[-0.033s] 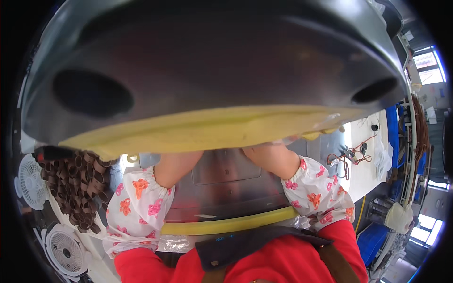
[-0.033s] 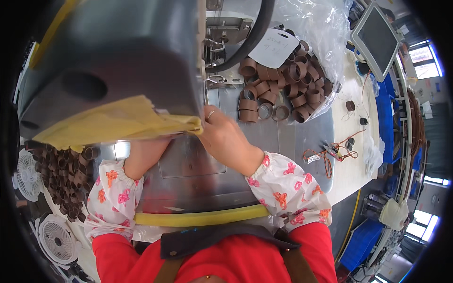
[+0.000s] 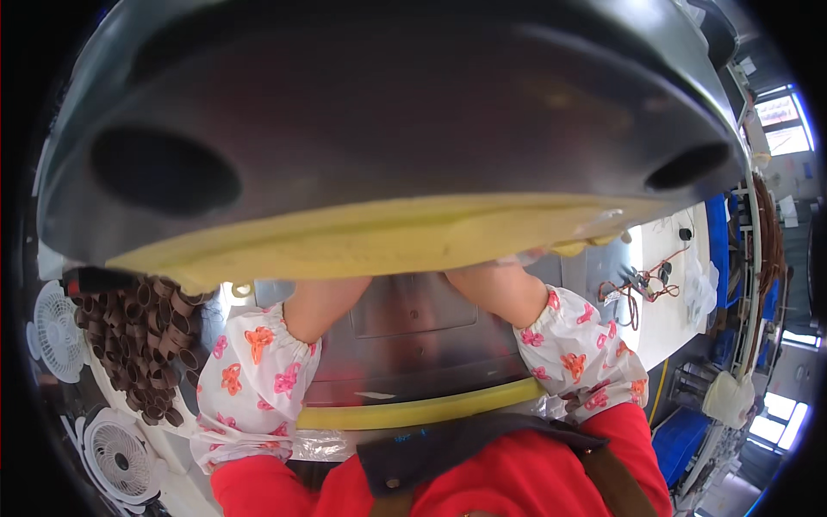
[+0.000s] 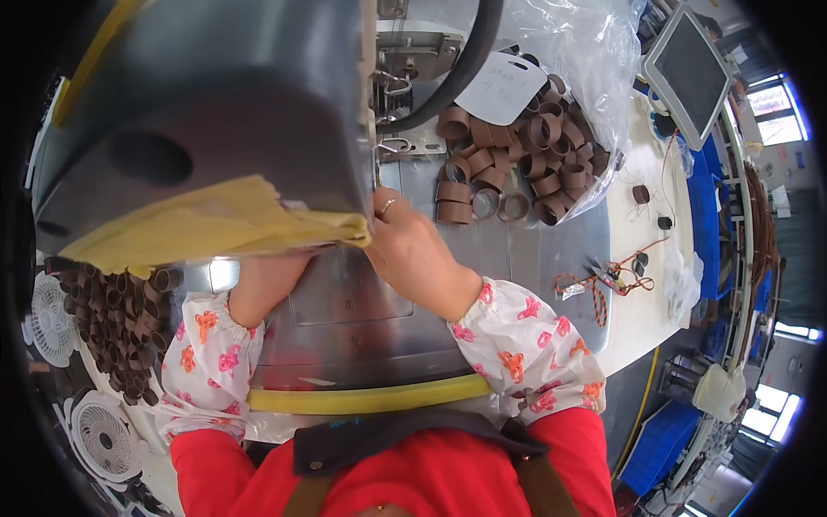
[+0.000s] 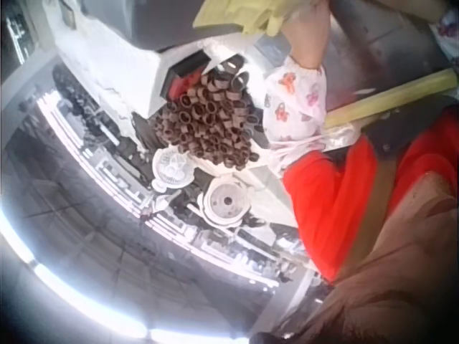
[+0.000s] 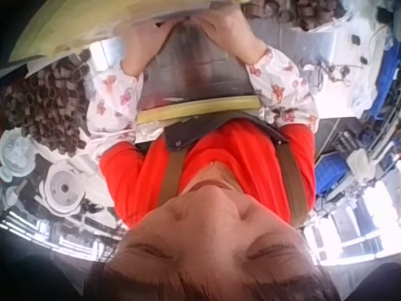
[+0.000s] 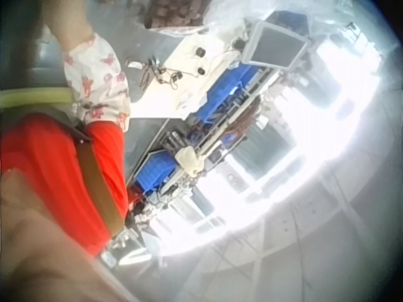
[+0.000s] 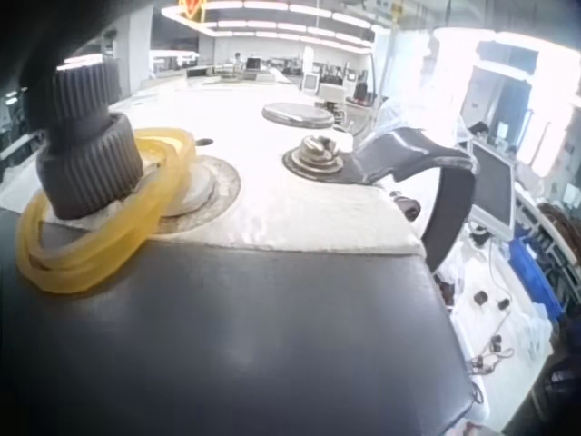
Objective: The person feeds small strap loops into a sewing machine to sew them, trims thread using thread snips, places loops into a plastic bag, and sews additional strap loops on the machine.
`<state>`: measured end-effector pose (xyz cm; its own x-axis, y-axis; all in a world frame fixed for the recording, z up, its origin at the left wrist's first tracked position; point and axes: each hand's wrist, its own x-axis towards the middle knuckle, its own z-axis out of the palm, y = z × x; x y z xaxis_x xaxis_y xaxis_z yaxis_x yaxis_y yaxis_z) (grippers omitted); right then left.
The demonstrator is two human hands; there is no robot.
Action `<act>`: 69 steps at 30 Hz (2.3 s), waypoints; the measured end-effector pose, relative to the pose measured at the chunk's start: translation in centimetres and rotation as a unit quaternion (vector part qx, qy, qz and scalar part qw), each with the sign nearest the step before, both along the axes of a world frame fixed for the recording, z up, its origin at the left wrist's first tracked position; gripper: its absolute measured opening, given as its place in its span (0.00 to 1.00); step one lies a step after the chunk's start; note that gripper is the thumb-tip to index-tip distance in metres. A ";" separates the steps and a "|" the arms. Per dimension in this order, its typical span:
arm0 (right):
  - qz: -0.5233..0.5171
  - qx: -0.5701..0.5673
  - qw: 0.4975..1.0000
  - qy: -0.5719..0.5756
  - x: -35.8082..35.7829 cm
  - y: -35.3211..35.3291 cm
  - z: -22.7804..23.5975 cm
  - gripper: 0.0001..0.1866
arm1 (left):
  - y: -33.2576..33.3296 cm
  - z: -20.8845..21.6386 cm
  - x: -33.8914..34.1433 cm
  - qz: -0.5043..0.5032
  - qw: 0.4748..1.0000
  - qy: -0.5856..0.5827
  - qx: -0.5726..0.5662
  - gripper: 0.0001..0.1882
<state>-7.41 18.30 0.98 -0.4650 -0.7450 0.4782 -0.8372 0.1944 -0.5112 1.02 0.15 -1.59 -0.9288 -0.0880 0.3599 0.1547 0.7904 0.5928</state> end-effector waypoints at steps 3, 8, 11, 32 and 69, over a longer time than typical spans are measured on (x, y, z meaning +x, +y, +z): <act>-0.019 -0.003 1.000 0.002 -0.5 -0.3 -0.6 0.13 | -0.4 -0.6 -0.2 -0.009 0.996 0.071 -0.053 0.09; -0.033 -0.015 0.997 -0.061 -1.3 -0.7 -2.1 0.05 | -0.4 -1.5 -0.9 -0.004 0.999 0.035 -0.005 0.07; -0.045 -0.031 0.998 -0.023 -0.9 -1.2 -1.4 0.04 | -0.9 -1.3 -0.6 -0.014 0.992 0.052 -0.115 0.06; -0.104 0.069 0.982 0.145 -1.1 -1.0 -0.1 0.07 | -0.6 -1.1 -1.2 -0.013 1.000 0.004 0.006 0.11; -0.108 0.048 0.988 -0.100 2.8 0.3 1.6 0.10 | 1.1 1.9 0.7 -0.097 0.991 -0.061 0.072 0.11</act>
<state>-4.60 18.64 2.59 -0.6958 -0.6556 0.2933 -0.6556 0.4131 -0.6321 1.73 1.28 0.27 -0.9691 0.0542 0.2406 0.2158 0.6586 0.7209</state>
